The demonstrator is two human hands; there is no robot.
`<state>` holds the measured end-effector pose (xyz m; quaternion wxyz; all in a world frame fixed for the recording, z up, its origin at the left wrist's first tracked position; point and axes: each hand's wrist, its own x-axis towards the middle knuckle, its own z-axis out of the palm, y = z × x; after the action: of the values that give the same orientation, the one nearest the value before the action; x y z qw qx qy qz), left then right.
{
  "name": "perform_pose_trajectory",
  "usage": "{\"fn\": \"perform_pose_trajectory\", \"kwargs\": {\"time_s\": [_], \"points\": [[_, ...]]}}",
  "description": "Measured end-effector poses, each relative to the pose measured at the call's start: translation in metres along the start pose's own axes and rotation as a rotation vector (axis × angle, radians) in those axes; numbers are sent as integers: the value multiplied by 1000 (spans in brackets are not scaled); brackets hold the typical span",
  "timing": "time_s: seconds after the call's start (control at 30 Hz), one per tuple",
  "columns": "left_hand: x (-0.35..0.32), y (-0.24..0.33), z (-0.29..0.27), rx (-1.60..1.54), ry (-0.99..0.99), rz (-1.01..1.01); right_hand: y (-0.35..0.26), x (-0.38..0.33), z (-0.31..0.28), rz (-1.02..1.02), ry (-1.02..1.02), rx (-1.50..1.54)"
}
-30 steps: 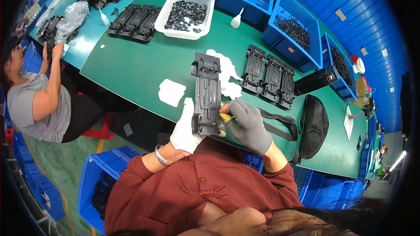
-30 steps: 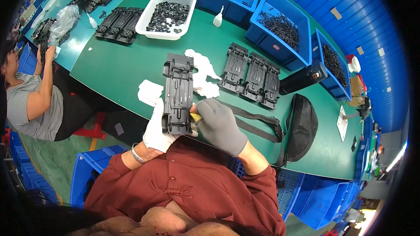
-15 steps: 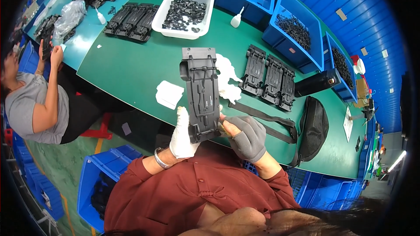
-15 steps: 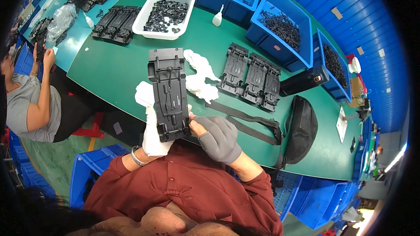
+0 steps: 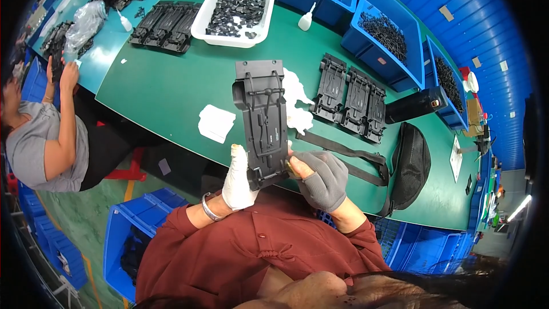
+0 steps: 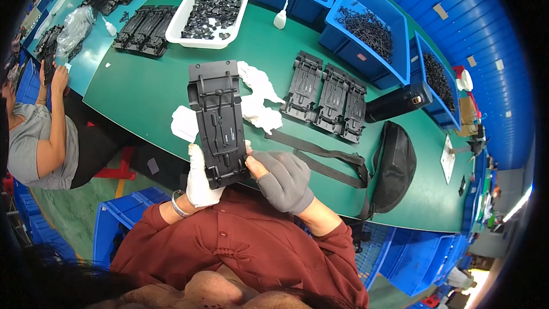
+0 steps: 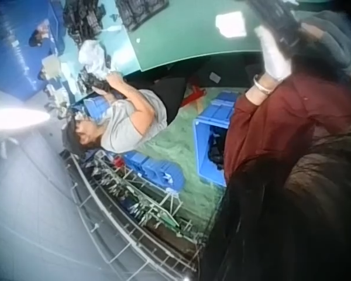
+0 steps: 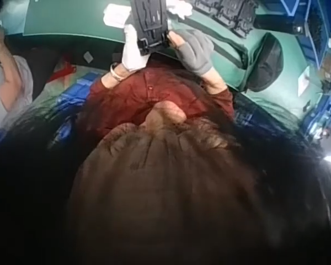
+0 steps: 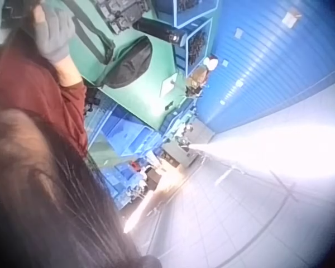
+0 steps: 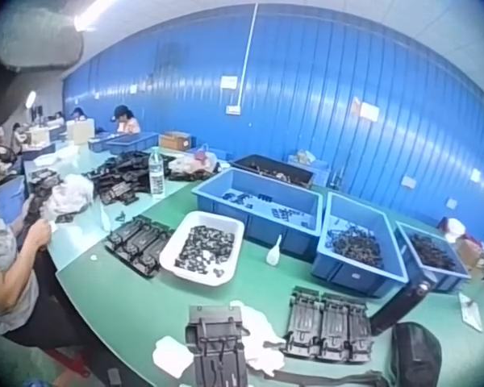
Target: Inspecting and cleaning black plastic toy components using a small yellow tool and a white cloth at a factory workbench.
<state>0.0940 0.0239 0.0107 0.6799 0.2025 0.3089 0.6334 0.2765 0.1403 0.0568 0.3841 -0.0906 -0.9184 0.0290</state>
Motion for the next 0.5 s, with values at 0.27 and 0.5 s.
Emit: {"fn": "perform_pose_trajectory", "kwargs": {"time_s": [0.27, 0.5], "points": [[-1, -2, 1, 29, -7, 28, 0, 0, 0, -15, -2, -3], [-1, -3, 1, 20, -4, 25, -1, 1, 0, -18, -3, -6]]}}
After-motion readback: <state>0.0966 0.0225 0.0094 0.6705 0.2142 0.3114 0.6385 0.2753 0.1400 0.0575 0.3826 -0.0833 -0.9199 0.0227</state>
